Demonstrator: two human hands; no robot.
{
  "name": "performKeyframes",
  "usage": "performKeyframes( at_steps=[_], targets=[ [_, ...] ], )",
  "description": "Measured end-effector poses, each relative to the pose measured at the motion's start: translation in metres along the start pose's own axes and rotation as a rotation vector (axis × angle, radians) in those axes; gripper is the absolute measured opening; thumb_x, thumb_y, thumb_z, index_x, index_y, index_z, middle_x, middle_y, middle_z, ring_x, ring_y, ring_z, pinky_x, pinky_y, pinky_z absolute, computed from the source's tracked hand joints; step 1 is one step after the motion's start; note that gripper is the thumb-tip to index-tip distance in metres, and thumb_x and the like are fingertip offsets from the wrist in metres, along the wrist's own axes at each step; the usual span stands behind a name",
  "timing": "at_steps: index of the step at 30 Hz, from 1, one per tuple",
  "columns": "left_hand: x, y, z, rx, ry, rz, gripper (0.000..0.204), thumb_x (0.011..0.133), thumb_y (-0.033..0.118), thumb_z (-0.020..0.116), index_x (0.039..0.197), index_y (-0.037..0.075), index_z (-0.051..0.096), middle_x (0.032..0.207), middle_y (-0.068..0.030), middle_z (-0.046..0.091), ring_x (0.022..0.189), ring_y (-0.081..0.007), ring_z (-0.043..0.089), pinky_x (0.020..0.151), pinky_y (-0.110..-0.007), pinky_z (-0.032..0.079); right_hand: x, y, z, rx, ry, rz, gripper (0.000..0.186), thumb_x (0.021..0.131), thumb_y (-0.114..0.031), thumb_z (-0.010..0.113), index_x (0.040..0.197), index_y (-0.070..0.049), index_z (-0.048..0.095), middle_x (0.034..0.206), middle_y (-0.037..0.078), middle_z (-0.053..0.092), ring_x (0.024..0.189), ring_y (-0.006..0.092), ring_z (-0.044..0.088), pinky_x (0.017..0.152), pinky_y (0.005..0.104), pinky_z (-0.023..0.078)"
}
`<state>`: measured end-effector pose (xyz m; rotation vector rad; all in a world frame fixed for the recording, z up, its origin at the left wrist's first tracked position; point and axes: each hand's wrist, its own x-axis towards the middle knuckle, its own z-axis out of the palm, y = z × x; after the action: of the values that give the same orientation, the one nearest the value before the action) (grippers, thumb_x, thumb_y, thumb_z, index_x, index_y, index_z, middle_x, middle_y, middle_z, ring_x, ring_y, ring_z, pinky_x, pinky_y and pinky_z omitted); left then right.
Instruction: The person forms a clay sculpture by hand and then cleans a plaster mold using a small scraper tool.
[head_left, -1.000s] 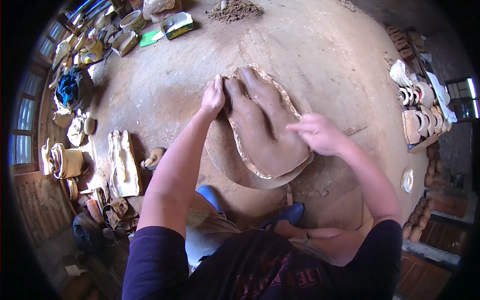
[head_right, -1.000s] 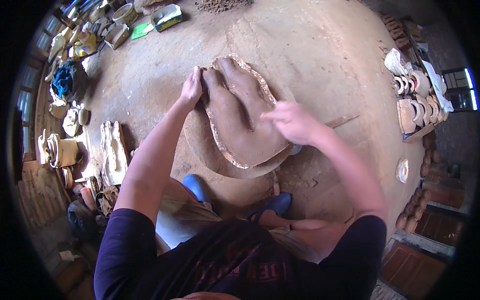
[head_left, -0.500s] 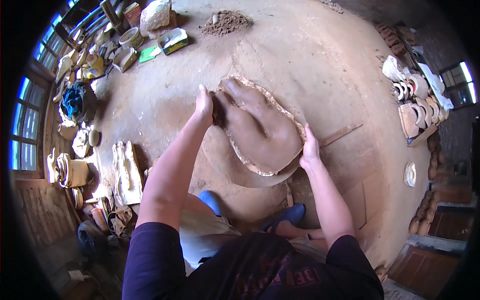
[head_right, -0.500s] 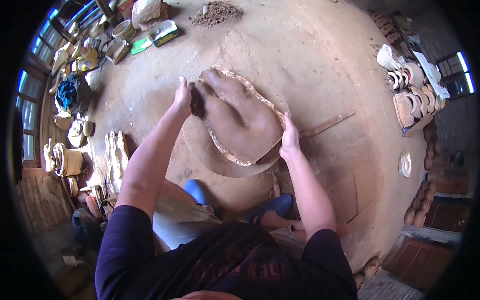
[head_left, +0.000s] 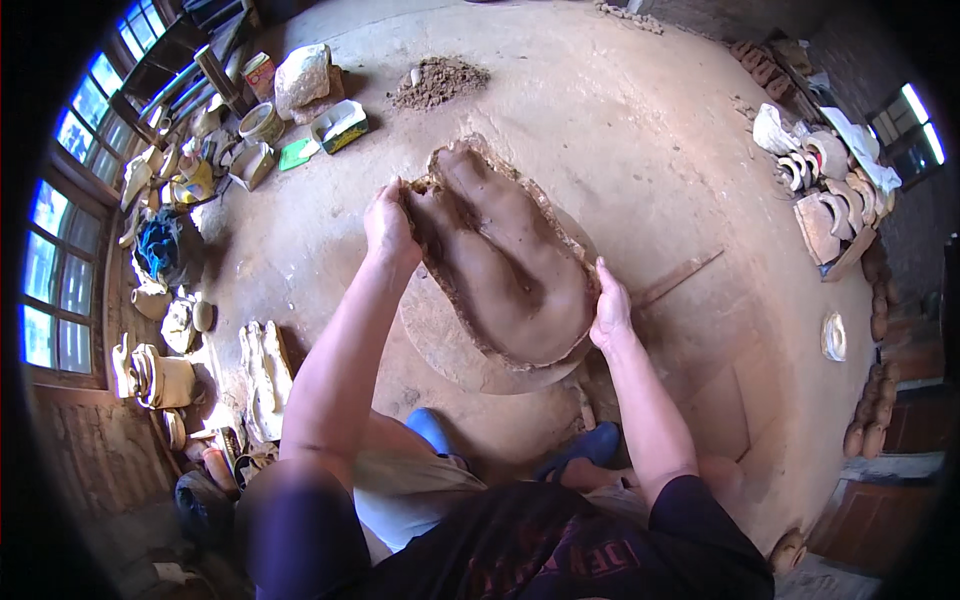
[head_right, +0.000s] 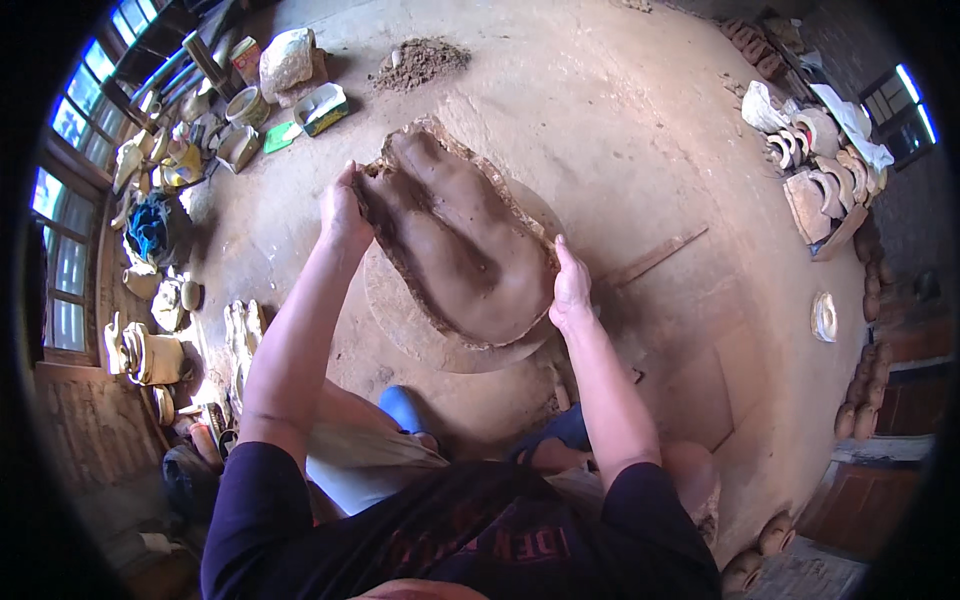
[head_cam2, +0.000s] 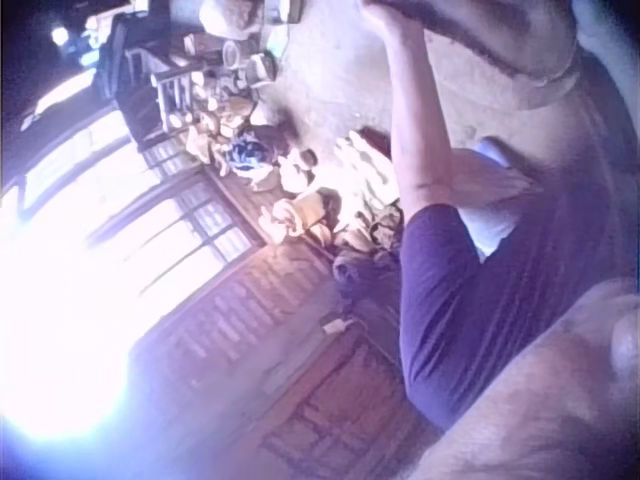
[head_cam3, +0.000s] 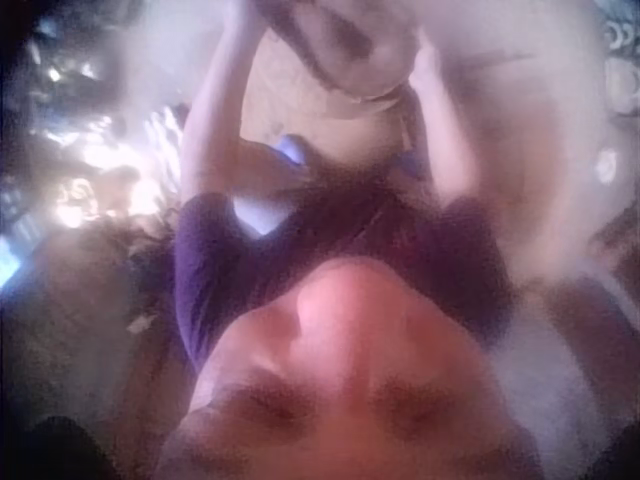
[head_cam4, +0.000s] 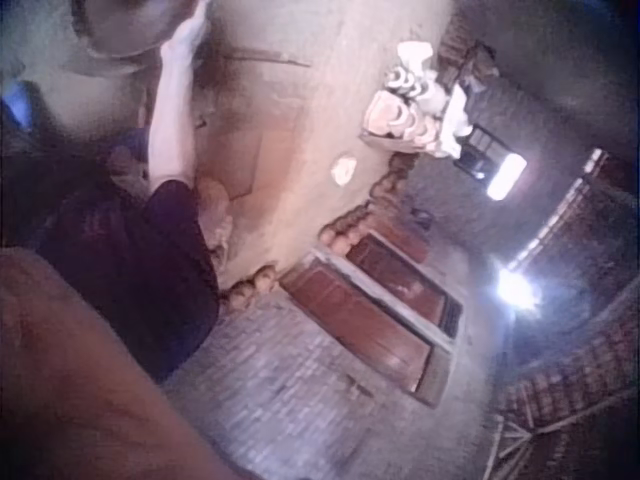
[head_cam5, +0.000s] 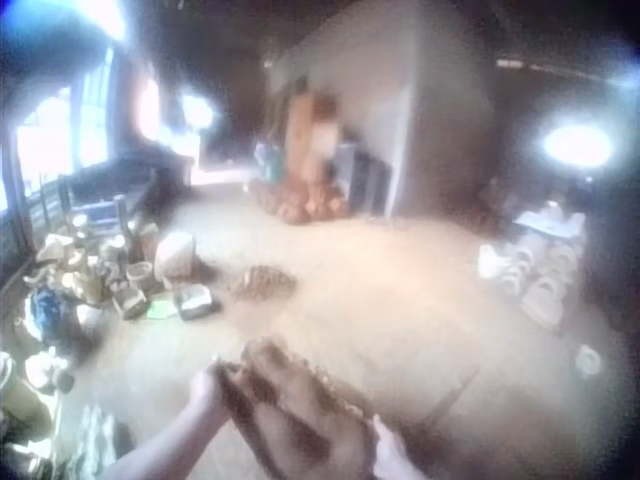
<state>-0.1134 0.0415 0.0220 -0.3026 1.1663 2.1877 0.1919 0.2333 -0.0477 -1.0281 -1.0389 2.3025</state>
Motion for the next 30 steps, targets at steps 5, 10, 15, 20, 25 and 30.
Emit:
performKeyframes(
  at_steps=[5,10,15,20,25,30],
  targets=[
    [-0.044,0.012,0.025,0.073,-0.027,0.303,0.025,0.102,0.023,0.064,0.123,0.010,0.066,0.114,-0.0060,0.064,0.107,-0.0199,0.059,0.099,-0.035,0.048,0.011,0.004,-0.008,-0.170,0.061,-0.244,0.056,0.109,-0.040,0.057,0.143,0.005,0.059,0.145,0.015,0.063,0.134,0.0239,0.058,0.119,0.0400,0.040],
    [-0.107,0.031,0.018,0.198,-0.266,0.344,0.053,0.103,0.028,0.053,0.152,0.008,0.052,0.118,-0.0102,0.069,0.113,-0.0233,0.066,0.102,-0.041,0.053,-0.004,-0.006,0.024,-0.156,-0.005,-0.264,0.057,0.111,-0.045,0.053,0.137,0.004,0.065,0.139,0.013,0.068,0.131,0.0227,0.060,0.116,0.0354,0.041],
    [-0.158,0.048,0.038,0.415,-0.423,0.242,0.053,0.108,0.038,0.053,0.149,0.005,0.056,0.096,-0.0024,0.064,0.090,-0.0131,0.062,0.083,-0.027,0.050,0.007,0.002,0.014,-0.290,0.131,-0.238,0.051,0.107,-0.052,0.060,0.105,-0.003,0.072,0.105,0.004,0.070,0.099,0.0167,0.060,0.093,0.0352,0.048],
    [-0.197,0.063,0.061,0.926,-0.480,0.289,0.058,0.111,0.051,0.051,0.138,0.002,0.064,0.111,-0.0028,0.067,0.094,-0.0105,0.057,0.085,-0.026,0.045,-0.011,-0.008,0.015,-0.336,0.047,-0.221,0.047,0.103,-0.050,0.066,0.112,-0.005,0.073,0.104,0.002,0.069,0.098,0.0133,0.061,0.091,0.0319,0.049],
    [-0.233,0.073,0.079,1.155,-0.526,0.299,0.066,0.106,0.052,0.060,0.145,-0.001,0.056,0.132,-0.0121,0.067,0.125,-0.0207,0.058,0.109,-0.037,0.044,-0.023,-0.014,0.014,-0.414,-0.047,-0.310,0.042,0.103,-0.049,0.066,0.098,-0.007,0.072,0.097,0.000,0.067,0.092,0.0125,0.057,0.084,0.0330,0.046],
    [-0.238,0.069,0.066,0.868,-0.791,0.230,0.063,0.104,0.042,0.065,0.150,0.002,0.052,0.151,-0.0153,0.060,0.138,-0.0277,0.055,0.117,-0.040,0.042,-0.022,-0.006,0.008,-0.668,0.102,-0.468,0.057,0.097,-0.061,0.064,0.094,-0.004,0.070,0.084,0.012,0.066,0.084,0.0201,0.062,0.082,0.0386,0.049]
  ],
)
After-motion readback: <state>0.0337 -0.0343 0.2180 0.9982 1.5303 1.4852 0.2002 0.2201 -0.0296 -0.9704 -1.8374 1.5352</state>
